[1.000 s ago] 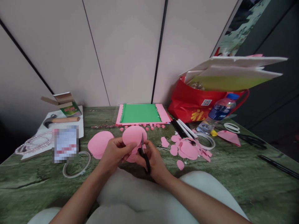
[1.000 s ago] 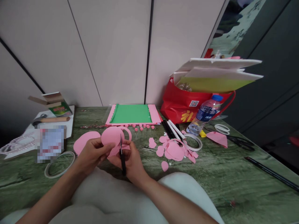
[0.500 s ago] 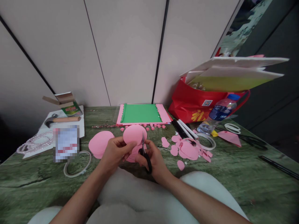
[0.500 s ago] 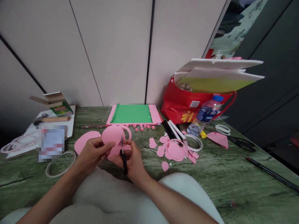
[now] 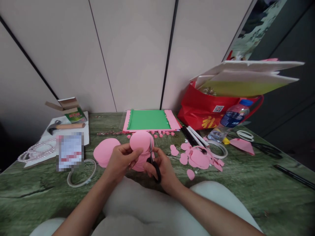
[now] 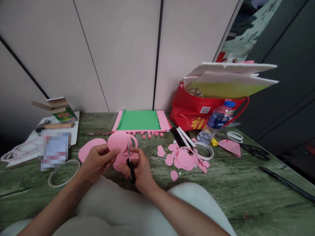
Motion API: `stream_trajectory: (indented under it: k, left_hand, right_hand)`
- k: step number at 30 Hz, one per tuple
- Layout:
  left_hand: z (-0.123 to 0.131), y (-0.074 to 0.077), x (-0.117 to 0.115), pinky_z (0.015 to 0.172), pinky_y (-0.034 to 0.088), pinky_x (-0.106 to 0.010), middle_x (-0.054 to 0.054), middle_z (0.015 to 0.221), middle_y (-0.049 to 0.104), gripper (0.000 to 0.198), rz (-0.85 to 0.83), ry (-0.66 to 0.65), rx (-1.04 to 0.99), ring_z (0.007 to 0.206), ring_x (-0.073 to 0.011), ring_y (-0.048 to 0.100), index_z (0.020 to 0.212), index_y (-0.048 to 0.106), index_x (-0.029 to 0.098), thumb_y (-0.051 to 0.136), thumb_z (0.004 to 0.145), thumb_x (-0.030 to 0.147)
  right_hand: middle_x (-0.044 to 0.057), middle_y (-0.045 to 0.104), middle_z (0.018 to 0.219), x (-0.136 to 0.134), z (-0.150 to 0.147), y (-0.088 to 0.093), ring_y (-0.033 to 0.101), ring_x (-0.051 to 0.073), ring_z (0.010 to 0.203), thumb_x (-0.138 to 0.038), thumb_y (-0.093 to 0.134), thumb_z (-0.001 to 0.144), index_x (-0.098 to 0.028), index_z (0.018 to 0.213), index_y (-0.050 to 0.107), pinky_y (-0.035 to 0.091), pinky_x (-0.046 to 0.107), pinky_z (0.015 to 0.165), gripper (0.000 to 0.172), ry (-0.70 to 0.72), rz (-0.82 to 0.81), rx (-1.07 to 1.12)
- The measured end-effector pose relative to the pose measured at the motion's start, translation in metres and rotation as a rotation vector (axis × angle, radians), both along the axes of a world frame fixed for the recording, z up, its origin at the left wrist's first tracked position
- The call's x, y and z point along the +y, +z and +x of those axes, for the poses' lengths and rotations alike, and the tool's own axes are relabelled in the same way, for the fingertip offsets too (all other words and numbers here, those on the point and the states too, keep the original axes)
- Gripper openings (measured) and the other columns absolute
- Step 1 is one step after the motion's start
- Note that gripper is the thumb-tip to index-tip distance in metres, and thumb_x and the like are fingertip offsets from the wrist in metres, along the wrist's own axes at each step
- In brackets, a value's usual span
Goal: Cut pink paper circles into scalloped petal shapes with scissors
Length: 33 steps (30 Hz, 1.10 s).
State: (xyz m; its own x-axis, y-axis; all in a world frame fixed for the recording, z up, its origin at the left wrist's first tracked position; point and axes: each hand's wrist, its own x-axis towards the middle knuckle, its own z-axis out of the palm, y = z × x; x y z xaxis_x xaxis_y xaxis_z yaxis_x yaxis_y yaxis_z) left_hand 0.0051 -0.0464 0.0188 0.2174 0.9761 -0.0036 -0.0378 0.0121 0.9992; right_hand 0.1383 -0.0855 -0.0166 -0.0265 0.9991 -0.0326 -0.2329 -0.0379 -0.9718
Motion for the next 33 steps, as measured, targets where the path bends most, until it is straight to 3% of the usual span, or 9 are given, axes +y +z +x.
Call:
stream_trajectory:
  k: [11,17,24,33]
  left_hand:
    - [0.002,0.005,-0.002,0.031,0.026,-0.015,0.008,0.039,0.046,0.022,-0.001,0.035,-0.07,0.031,-0.0027,0.036,0.057,0.053,0.015,0.068,0.067,0.028]
    - [0.004,0.006,-0.003,0.028,0.029,-0.017,0.005,0.049,0.056,0.023,-0.071,-0.082,-0.089,0.03,-0.0055,0.042,0.066,0.055,0.016,0.067,0.069,0.035]
    - [0.001,0.001,-0.002,0.031,0.02,-0.015,0.007,0.036,0.043,0.029,-0.014,-0.005,0.03,0.031,-0.0017,0.032,0.052,0.055,0.013,0.07,0.065,0.033]
    - [0.002,0.0,-0.002,0.031,0.016,-0.017,0.007,0.034,0.04,0.031,-0.087,-0.019,0.111,0.03,-0.0024,0.027,0.051,0.053,0.014,0.072,0.059,0.038]
  right_hand:
    - [-0.013,0.049,0.038,0.0,0.0,-0.004,0.044,0.009,0.034,-0.038,0.074,0.059,-0.021,0.096,0.041,0.034,0.017,0.036,0.052,0.036,0.038,0.021]
    - [-0.013,0.049,0.041,-0.001,-0.002,-0.009,0.042,0.008,0.034,-0.041,0.071,0.064,-0.021,0.098,0.041,0.037,0.019,0.04,0.049,0.084,0.072,0.038]
    - [-0.01,0.052,0.044,-0.003,-0.001,-0.005,0.044,0.01,0.039,-0.042,0.07,0.065,-0.019,0.099,0.042,0.033,0.019,0.04,0.05,0.141,0.047,-0.011]
    - [-0.008,0.054,0.062,0.0,-0.002,-0.005,0.048,0.009,0.053,-0.029,0.079,0.055,-0.021,0.095,0.044,0.036,0.021,0.052,0.055,0.05,0.06,0.104]
